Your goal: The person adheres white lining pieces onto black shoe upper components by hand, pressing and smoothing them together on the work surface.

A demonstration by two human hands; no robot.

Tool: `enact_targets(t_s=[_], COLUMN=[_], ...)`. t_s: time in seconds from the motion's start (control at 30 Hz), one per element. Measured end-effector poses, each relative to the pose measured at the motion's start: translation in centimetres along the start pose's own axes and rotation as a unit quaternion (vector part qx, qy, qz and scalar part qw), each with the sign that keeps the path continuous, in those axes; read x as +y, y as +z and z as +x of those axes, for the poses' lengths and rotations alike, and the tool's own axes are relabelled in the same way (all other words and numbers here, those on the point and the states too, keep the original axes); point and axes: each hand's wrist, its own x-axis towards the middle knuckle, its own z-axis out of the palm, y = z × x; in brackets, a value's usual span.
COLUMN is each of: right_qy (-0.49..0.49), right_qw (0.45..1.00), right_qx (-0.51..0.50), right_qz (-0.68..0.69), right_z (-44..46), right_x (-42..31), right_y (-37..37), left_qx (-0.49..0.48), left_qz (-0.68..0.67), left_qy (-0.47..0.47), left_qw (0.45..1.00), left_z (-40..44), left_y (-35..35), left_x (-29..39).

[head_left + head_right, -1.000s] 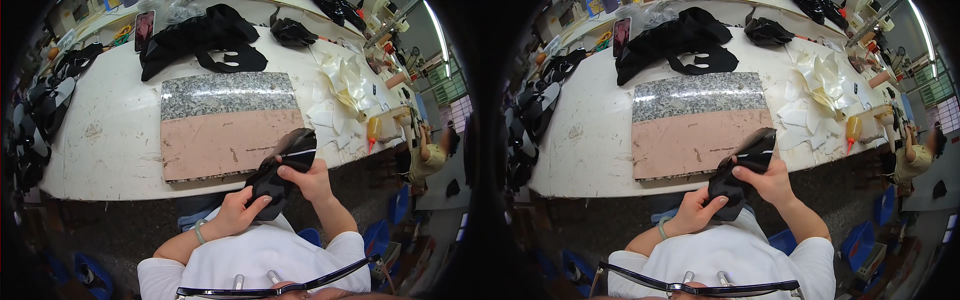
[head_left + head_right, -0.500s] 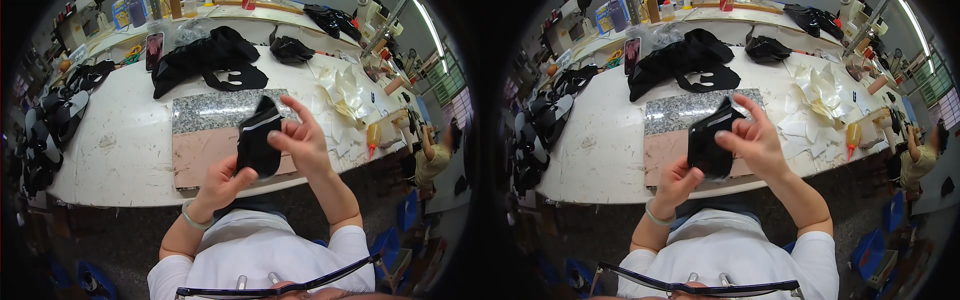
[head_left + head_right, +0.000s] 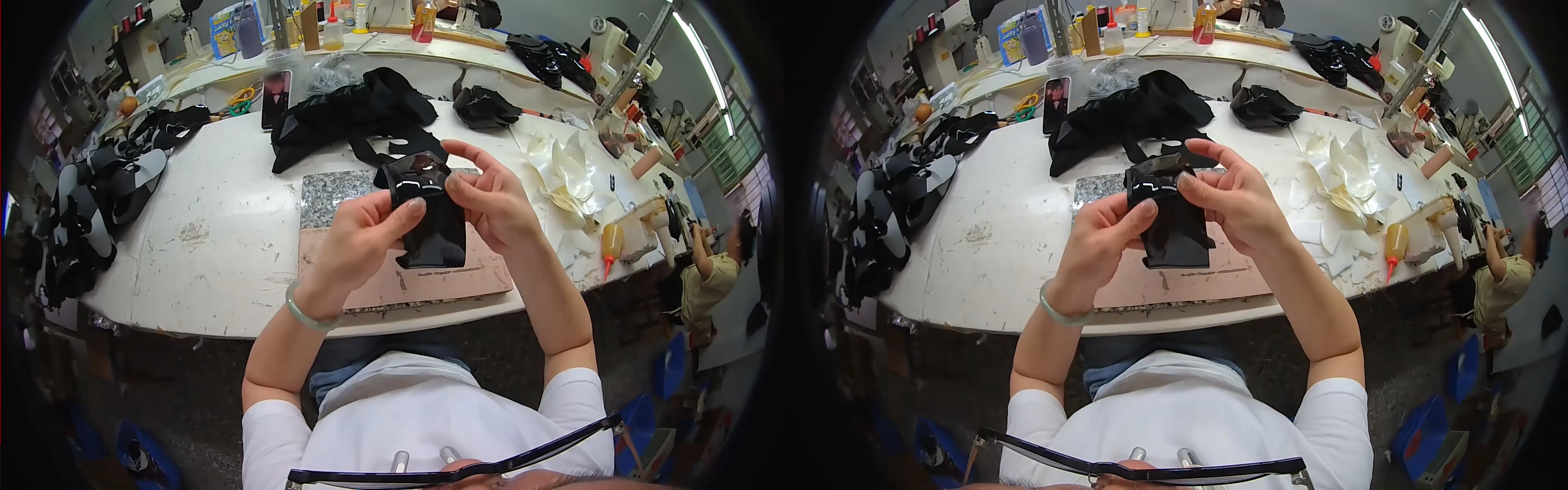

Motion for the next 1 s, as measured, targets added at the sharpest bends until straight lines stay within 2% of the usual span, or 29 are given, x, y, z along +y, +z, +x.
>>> enact_targets(t_s=[0.1,0.13,0.2,0.23,0.33,0.43,0.53,0.57,0.67,0.77,0.87,0.97,1.0], right_qy=[-0.023,-0.099,-0.246,-0.238,-0.183,-0.145,-0.163,-0.187,-0.304,-0.315,-0.246,-0.099,-0.083], right_qw=[0.998,0.986,0.924,0.923,0.95,0.948,0.946,0.944,0.892,0.905,0.932,0.946,0.955], right_qx=[0.051,0.092,0.168,0.198,0.183,0.193,0.207,0.195,0.202,0.176,0.194,0.168,0.155], right_qz=[-0.018,-0.093,-0.237,-0.228,-0.173,-0.207,-0.19,-0.187,-0.265,-0.224,-0.18,-0.26,-0.241], right_z=[1.2,1.5,1.9,1.0,-1.4,-1.2,-0.1,0.3,1.2,1.5,0.9,0.3,0.3], right_x=[0.5,1.1,1.9,2.0,4.6,7.3,8.5,9.1,8.7,9.0,8.5,7.0,6.8], right_y=[-0.5,-0.8,-1.1,-1.0,-1.6,-2.0,-1.5,-1.8,-1.1,-1.5,-1.4,-2.5,-3.0], left_qx=[0.04,0.059,0.099,0.13,0.182,0.19,0.197,0.201,0.203,0.212,0.223,0.233,0.241], left_qz=[0.026,-0.006,-0.072,-0.111,-0.127,-0.139,-0.147,-0.15,-0.14,-0.134,-0.114,-0.015,0.036], left_qy=[0.027,0.04,0.065,0.059,0.084,0.084,0.076,0.073,0.072,0.087,0.114,0.131,0.146], left_qw=[0.998,0.997,0.99,0.984,0.971,0.968,0.966,0.965,0.966,0.964,0.961,0.963,0.959], left_z=[1.5,2.2,3.2,3.5,4.0,4.2,4.4,4.5,4.5,4.7,4.6,5.0,5.0], left_y=[0.1,0.1,0.0,-0.2,-1.2,-1.7,-1.6,-1.6,-1.4,-1.4,-0.4,-0.5,-0.5], left_x=[-0.3,-0.3,-0.2,0.2,0.2,-0.2,-0.3,-0.3,-0.3,-1.0,-0.9,-2.1,-2.5])
